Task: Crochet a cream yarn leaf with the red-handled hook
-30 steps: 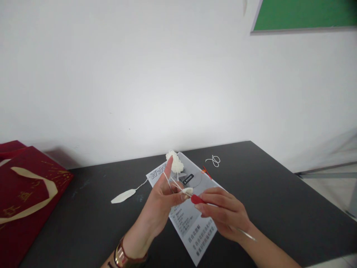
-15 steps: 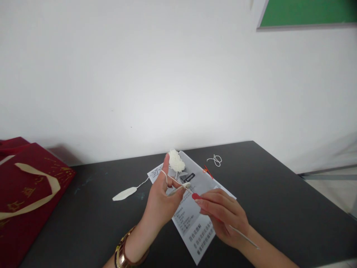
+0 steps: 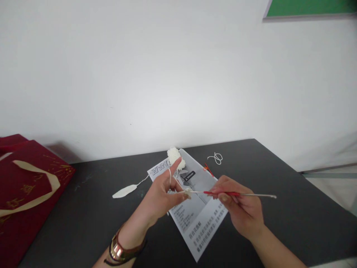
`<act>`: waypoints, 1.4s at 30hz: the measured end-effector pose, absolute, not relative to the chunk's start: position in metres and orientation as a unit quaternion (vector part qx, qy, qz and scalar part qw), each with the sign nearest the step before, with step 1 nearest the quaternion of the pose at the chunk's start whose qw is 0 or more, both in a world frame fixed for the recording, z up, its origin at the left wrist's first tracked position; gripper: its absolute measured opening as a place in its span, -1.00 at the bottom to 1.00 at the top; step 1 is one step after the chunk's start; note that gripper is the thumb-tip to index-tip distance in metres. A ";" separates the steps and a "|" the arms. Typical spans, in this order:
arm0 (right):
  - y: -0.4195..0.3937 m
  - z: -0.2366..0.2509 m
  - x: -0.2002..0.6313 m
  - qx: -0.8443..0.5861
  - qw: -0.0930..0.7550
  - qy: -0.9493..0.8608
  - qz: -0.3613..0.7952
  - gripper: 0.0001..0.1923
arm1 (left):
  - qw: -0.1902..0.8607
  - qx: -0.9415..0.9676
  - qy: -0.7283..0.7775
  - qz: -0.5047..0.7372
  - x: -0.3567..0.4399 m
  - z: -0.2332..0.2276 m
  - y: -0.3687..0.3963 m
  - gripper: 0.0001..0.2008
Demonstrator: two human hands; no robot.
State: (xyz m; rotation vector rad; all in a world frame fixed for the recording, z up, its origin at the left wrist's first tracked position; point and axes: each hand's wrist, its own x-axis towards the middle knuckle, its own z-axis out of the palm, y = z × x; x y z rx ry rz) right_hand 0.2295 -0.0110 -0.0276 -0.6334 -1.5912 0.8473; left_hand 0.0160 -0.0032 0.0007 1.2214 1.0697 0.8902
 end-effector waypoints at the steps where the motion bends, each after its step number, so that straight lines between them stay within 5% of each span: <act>1: -0.010 -0.028 0.230 -0.276 0.582 -0.656 0.393 -0.87 | 0.614 0.527 0.456 0.372 0.014 0.001 -0.003 -0.04; 9: 0.006 -0.021 0.229 -0.306 0.562 -0.458 0.617 -0.80 | 0.624 0.540 0.458 0.330 0.012 0.001 0.000 -0.23; 18: 0.012 -0.033 0.213 -0.342 0.518 -0.305 0.722 -0.78 | 0.602 0.482 0.467 0.432 0.030 -0.006 -0.003 -0.11; 27: 0.000 -0.038 0.201 -0.352 0.572 -0.408 0.619 -0.86 | 0.609 0.429 0.472 0.472 0.036 -0.012 -0.004 -0.13; 30: -0.007 -0.041 0.199 -0.358 0.607 -0.540 0.461 -0.89 | 0.618 0.384 0.475 0.495 0.039 -0.013 -0.004 -0.16; 37: -0.011 -0.045 0.210 -0.181 0.537 -0.822 0.043 -0.53 | 0.693 0.283 0.405 0.525 0.040 -0.011 -0.005 -0.17; 39: -0.008 -0.045 0.213 -0.148 0.534 -0.831 0.046 -0.57 | 0.723 0.263 0.387 0.508 0.035 -0.009 -0.004 -0.20; 42: -0.004 -0.042 0.214 -0.186 0.591 -0.755 0.213 -0.67 | 0.758 0.281 0.365 0.462 0.026 -0.005 -0.002 -0.23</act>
